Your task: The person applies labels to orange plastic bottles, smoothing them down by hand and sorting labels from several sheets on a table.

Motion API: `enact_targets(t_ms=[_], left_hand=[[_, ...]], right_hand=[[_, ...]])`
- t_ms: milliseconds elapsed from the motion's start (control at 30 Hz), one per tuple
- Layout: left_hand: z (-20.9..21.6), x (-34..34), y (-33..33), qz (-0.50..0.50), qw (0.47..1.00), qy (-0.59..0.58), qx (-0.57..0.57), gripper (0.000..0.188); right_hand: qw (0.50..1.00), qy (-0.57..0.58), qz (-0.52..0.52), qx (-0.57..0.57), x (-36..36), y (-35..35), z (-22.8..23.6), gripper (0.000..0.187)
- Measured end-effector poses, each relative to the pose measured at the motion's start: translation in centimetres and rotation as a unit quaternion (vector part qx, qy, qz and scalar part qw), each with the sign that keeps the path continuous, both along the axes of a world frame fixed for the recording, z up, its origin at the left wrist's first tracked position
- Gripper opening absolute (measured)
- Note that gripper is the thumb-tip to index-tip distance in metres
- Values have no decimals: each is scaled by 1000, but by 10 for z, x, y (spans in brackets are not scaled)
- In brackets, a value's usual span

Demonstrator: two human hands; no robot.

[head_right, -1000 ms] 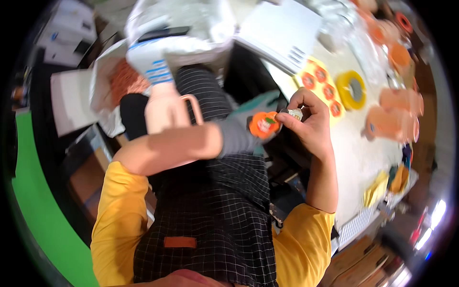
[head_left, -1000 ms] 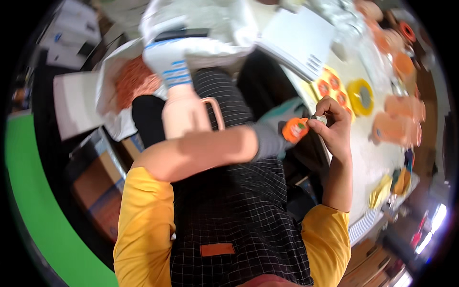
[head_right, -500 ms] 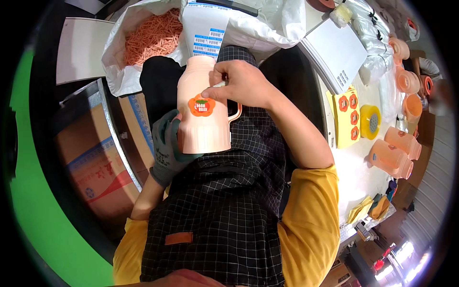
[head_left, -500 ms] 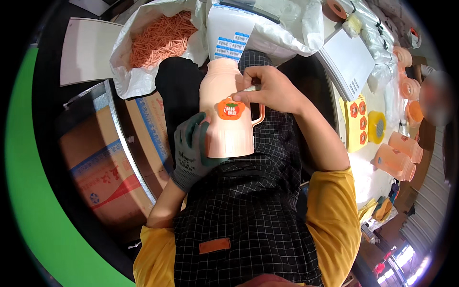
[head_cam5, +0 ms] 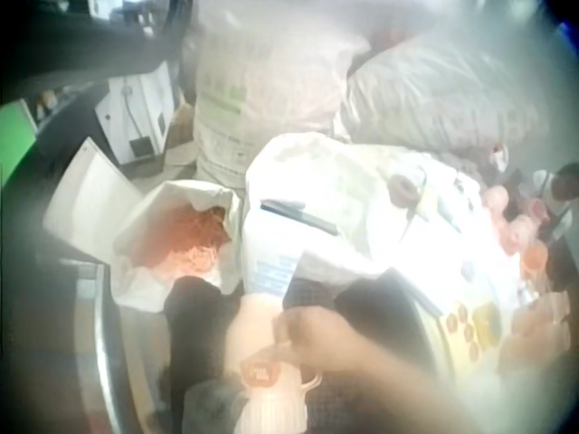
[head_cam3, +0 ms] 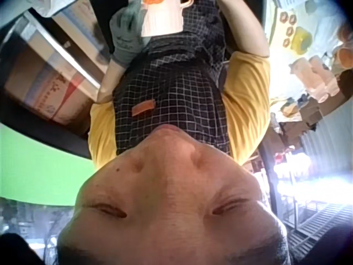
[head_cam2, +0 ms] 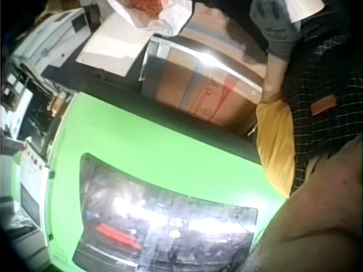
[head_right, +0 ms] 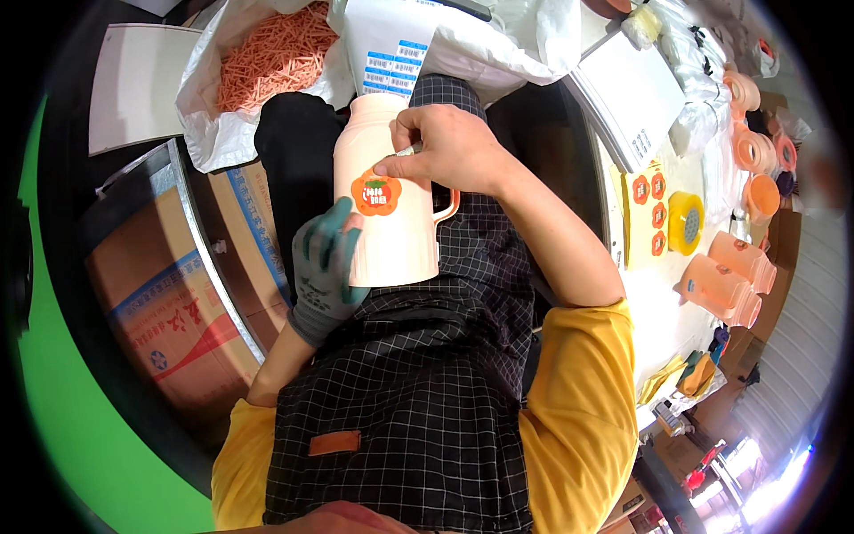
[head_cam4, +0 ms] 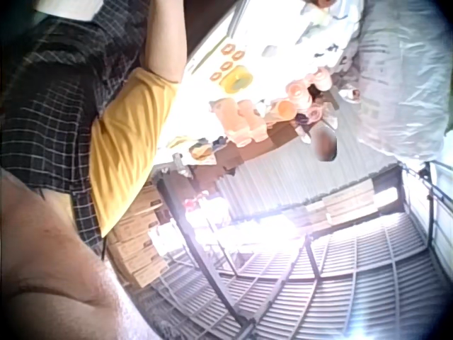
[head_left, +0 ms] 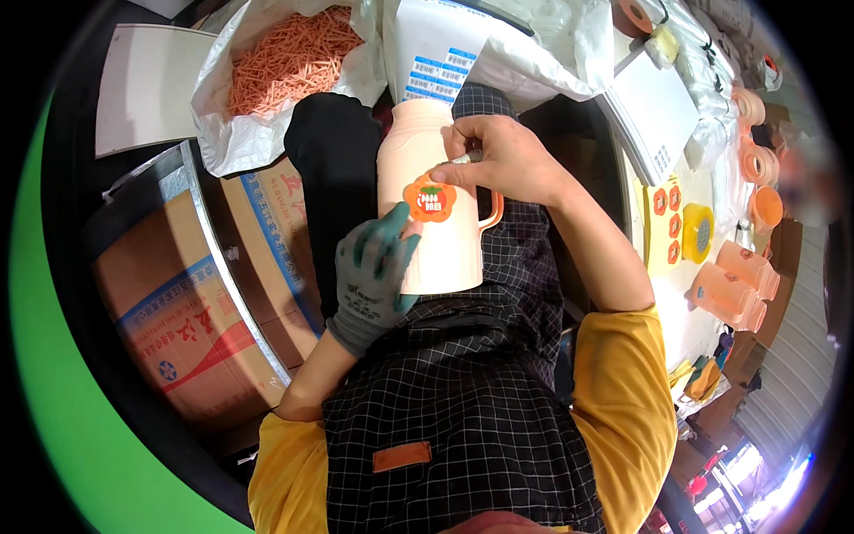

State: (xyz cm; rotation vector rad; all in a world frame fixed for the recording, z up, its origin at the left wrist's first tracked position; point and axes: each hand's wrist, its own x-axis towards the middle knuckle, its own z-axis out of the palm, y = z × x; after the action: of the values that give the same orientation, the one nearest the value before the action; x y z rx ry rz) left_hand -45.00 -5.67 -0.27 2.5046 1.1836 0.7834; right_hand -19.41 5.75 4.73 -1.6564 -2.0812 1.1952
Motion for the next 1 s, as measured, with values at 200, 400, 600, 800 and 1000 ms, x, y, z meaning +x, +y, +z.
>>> enact_targets(t_ms=[200,400,600,800,1000], left_hand=[[5,3,-3,-2,995,89,-46,55],[3,5,-2,25,996,44,-70,60],[-6,6,-14,108,972,-132,-165,53],[-13,6,-18,105,979,-117,-131,57],[-23,3,-26,107,968,-159,-164,53]], right_hand=[[905,-165,-70,386,2,-6,-24,51],[946,-71,-99,302,-10,-35,-28,51],[913,202,-212,285,23,-123,-38,48],[923,210,-170,274,-17,-182,-49,65],[959,94,-92,251,-17,-161,-27,82]])
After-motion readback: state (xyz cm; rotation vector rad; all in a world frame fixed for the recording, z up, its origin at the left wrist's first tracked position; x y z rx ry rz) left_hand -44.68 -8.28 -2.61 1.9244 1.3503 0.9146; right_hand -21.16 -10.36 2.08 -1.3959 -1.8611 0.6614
